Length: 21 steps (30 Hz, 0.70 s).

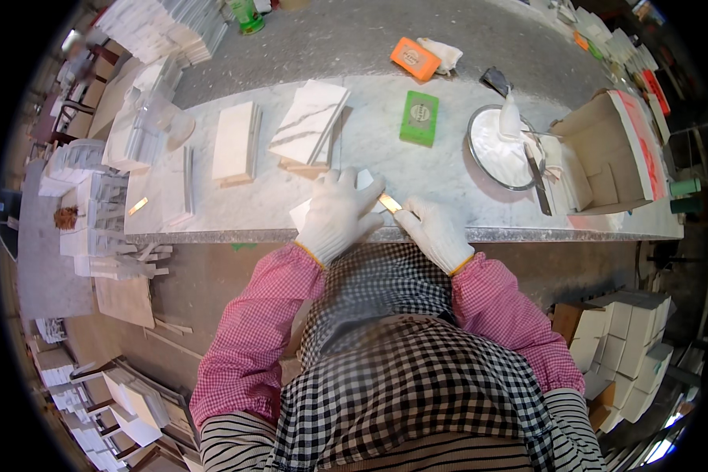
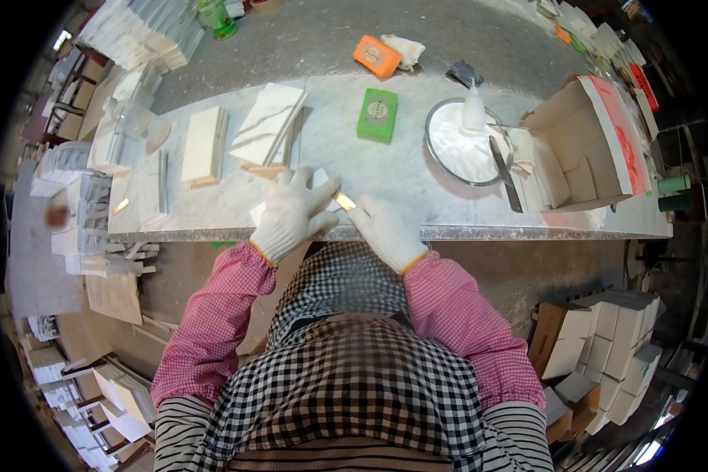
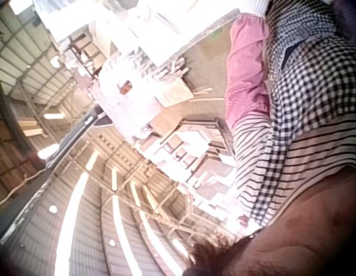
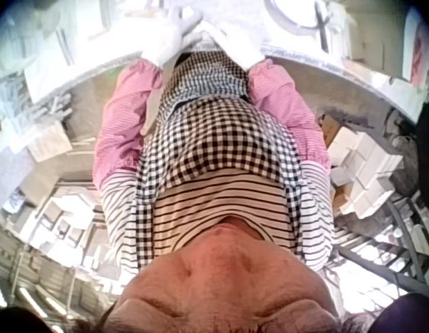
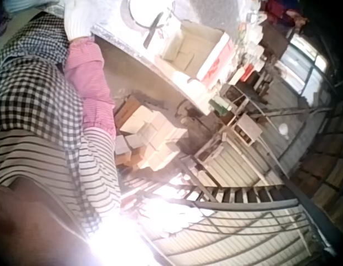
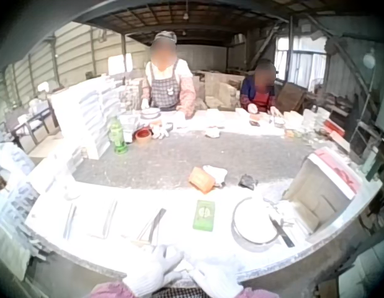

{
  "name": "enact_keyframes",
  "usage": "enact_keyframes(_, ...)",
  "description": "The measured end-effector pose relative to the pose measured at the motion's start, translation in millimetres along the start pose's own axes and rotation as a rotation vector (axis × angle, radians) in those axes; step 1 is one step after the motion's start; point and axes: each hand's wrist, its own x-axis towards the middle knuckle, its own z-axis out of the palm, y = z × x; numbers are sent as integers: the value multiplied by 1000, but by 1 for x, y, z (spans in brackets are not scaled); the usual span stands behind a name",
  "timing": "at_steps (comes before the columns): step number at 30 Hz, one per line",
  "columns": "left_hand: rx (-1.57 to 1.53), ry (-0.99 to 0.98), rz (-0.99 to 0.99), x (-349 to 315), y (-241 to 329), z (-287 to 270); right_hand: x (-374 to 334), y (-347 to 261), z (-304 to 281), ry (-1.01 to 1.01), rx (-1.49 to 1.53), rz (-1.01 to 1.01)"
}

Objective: The person sands the edges of small rectangular blocks using a green sanding block and a metal scraper. They repeatedly pick up blocks, sand them, and place them into a cardboard box on the table.

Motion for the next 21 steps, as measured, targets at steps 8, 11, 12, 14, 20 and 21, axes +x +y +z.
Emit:
enact_keyframes(8,-18,3,-11,0,-2,2,-2,2,2,-52,61,3)
enact_keyframes(11,-31,-32,-57,3,1,-6,1,7,-9,-161,329,105)
enact_keyframes(12,-39,-42,-74,4,4,-9,1,14,-11,-98,315,94)
enact_keyframes(14,-31,-53,-124,6,11,-12,0,27,-12,19,289,76)
enact_keyframes(20,2,44,-424,24,31,-6,1,19,-7,145,246,126)
enact_keyframes(21,-22,30,-490,29,39,-12,2,18,-5,163,229,112)
